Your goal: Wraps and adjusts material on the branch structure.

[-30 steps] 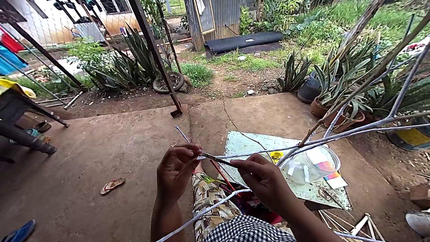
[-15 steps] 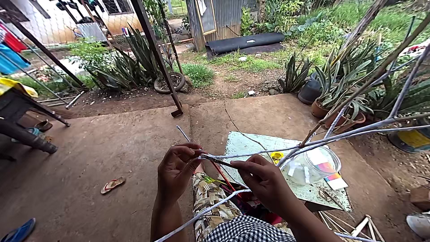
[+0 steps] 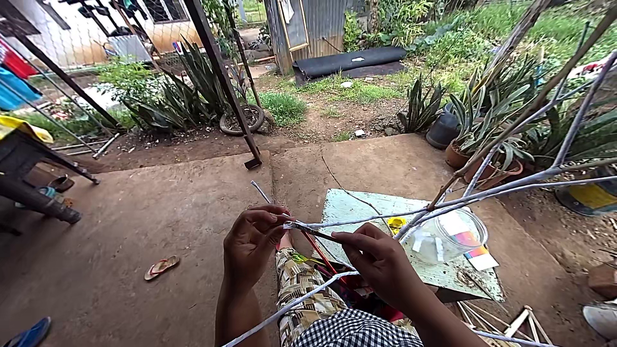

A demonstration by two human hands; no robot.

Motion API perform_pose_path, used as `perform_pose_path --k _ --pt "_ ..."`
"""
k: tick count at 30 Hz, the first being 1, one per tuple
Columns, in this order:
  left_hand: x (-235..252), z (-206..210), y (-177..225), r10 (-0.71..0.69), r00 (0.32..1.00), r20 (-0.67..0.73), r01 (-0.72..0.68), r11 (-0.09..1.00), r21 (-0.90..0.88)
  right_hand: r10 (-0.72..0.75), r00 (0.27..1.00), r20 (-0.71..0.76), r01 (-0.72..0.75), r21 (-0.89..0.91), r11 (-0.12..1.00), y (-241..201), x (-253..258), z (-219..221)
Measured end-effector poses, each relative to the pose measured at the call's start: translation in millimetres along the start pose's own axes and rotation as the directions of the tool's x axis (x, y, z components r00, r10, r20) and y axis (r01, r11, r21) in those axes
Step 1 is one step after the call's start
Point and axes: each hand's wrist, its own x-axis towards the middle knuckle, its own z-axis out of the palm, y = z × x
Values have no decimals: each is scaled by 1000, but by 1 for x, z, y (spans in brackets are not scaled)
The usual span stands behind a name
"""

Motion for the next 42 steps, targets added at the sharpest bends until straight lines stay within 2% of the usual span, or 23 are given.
perform_pose_path --k 5,10,16,19,23,28,33,35,37,39,42 --pt "1 1 1 11 1000 5 -11 1000 16 11 1000 -5 -11 17 1000 1 -2 -5" --pt "0 1 2 -17 1000 5 17 1000 3 42 999 -26 -36 209 977 3 -14 -28" --pt "4 8 5 -26 1000 1 26 999 42 51 996 -79 -30 252 967 9 -36 -46" --pt "5 13 8 -90 996 -6 90 995 42 58 995 -85 -34 255 966 14 -44 -49" --pt "8 24 12 -226 970 -88 234 968 91 76 993 -89 -52 244 968 16 -53 -50" --pt "13 29 14 -305 942 -143 321 941 110 71 993 -99 -45 241 970 18 -60 -55" --pt "21 9 24 -316 927 -200 334 940 62 60 990 -131 -26 247 969 21 -64 -64" --pt "22 -5 26 -256 958 -126 270 957 103 66 988 -142 -29 251 968 22 -66 -66" --pt "22 -17 28 -164 983 83 144 967 208 67 987 -145 -27 262 965 22 -67 -68" --pt "25 -20 35 -116 959 257 -3 907 420 68 988 -139 -28 271 962 24 -67 -69" --pt "29 -15 48 -123 941 315 -104 781 615 72 988 -140 -33 263 964 24 -67 -71"
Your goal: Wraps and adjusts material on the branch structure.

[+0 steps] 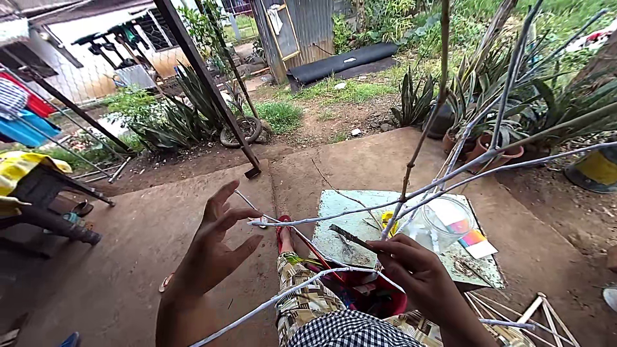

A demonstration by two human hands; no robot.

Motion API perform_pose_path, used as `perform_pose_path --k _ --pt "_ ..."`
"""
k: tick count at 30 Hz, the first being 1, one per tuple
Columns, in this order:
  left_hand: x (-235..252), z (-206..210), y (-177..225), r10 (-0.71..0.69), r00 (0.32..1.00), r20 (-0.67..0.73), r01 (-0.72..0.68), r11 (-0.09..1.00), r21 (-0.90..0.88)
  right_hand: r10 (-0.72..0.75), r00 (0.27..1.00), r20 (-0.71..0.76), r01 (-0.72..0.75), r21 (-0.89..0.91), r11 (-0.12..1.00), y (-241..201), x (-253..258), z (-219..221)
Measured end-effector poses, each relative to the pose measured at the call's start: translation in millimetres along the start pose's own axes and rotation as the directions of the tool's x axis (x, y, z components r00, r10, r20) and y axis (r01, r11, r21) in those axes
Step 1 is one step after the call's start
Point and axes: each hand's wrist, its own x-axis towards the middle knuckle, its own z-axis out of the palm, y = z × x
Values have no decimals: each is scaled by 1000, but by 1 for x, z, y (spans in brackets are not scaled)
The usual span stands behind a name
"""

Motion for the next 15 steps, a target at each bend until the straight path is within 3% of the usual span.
perform_pose_path --k 8,15 --pt "18 -9 -4 10 994 106 -36 970 241 -21 1000 14 21 2 1000 1 2 2" --pt "20 -9 -3 -14 991 135 -21 967 253 -18 1000 18 19 -14 1000 3 1 2"
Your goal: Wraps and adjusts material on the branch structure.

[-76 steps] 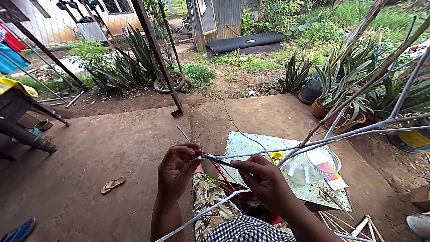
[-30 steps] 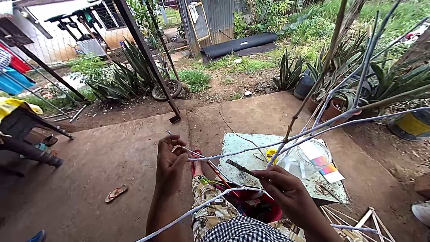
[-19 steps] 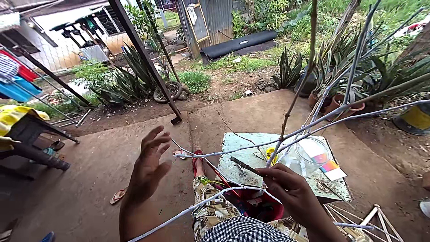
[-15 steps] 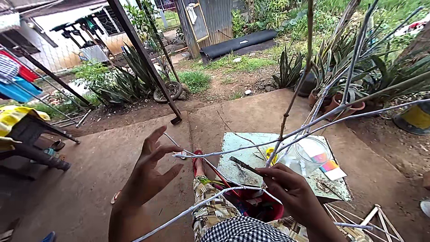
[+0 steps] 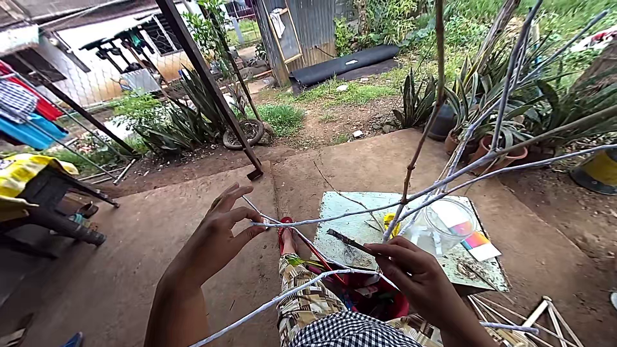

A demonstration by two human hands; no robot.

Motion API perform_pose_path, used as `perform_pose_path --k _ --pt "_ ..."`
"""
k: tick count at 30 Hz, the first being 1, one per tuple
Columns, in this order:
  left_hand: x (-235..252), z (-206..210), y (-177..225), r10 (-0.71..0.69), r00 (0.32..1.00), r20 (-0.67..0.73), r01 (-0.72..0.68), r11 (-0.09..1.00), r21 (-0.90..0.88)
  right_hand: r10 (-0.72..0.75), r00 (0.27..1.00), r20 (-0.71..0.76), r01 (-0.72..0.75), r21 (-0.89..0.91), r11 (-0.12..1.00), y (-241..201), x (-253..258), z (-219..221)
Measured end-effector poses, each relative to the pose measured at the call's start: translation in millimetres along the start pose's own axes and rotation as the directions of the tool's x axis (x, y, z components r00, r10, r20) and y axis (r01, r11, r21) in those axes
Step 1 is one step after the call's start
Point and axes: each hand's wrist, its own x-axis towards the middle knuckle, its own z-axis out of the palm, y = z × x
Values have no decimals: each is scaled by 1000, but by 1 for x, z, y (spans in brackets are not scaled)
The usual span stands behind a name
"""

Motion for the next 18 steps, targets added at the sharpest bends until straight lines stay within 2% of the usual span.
perform_pose_path --k 4,9,11,14,16,18 --pt "-3 3 -2 -35 999 -10 35 999 17 2 1000 3 -2 -16 1000 1 -1 0" --pt "-16 6 -10 -127 990 -65 121 988 -98 10 1000 5 -10 -18 1000 4 -1 2" --pt "-24 8 -13 -145 981 -131 127 983 -131 18 1000 10 -18 -13 1000 4 -1 2" --pt "-30 19 -12 -69 934 -351 -10 976 -217 19 1000 22 -19 -9 1000 5 0 4" --pt "-32 29 -9 12 882 -470 -97 983 -157 20 999 27 -19 -13 1000 4 0 6" --pt "-33 38 -9 75 844 -531 -131 989 -67 19 999 32 -19 -19 1000 5 0 7"
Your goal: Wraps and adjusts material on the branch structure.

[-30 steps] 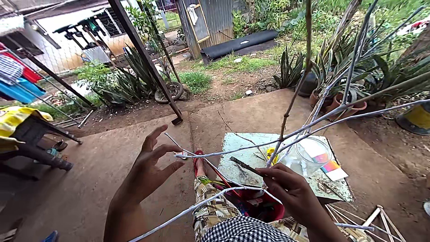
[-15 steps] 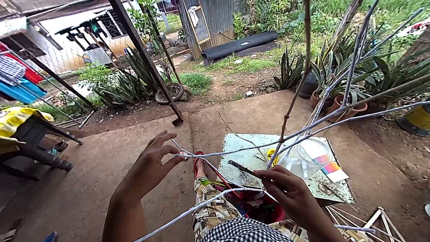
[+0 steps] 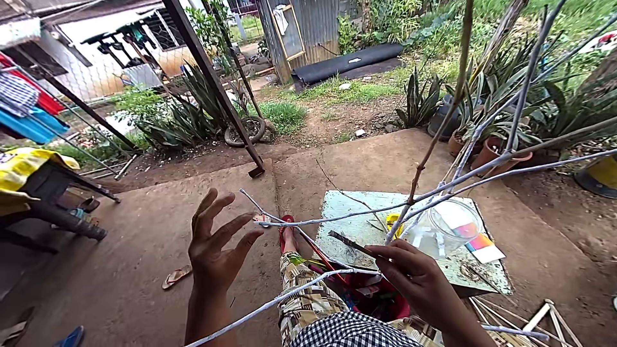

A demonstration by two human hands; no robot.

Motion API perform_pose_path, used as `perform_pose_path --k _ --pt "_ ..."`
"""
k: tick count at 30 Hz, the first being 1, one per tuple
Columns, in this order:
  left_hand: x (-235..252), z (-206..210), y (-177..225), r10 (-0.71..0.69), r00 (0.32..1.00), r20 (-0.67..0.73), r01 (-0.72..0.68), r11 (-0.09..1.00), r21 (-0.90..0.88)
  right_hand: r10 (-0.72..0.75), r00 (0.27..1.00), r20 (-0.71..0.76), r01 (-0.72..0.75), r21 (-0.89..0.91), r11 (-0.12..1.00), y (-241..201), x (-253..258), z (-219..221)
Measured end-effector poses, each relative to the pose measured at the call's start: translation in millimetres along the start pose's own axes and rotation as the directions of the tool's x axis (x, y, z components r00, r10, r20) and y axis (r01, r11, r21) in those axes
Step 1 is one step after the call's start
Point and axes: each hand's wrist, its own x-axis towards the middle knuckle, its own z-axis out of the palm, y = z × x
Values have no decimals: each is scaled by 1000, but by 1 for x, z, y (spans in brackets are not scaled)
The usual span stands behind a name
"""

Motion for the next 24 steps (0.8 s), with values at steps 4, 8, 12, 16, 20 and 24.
perform_pose_path --k 4,8,12,16,20,24 --pt "-10 14 -6 10 998 -68 -9 1000 23 -13 1000 6 13 -9 1000 0 0 4" --pt "-18 24 -8 -42 991 -126 38 999 -32 -17 1000 10 17 -14 1000 -1 0 6" --pt "-24 38 -6 -103 975 -198 80 989 -125 -15 1000 19 16 -5 1000 -1 0 8" --pt "-31 56 -2 -172 941 -290 119 974 -190 -16 999 33 16 -6 1000 -1 0 12" --pt "-36 66 6 -293 903 -314 177 920 -350 -13 999 41 13 -3 1000 -2 0 13" --pt "-40 65 9 -425 874 -234 215 772 -598 -6 998 56 5 16 1000 -3 -2 13"
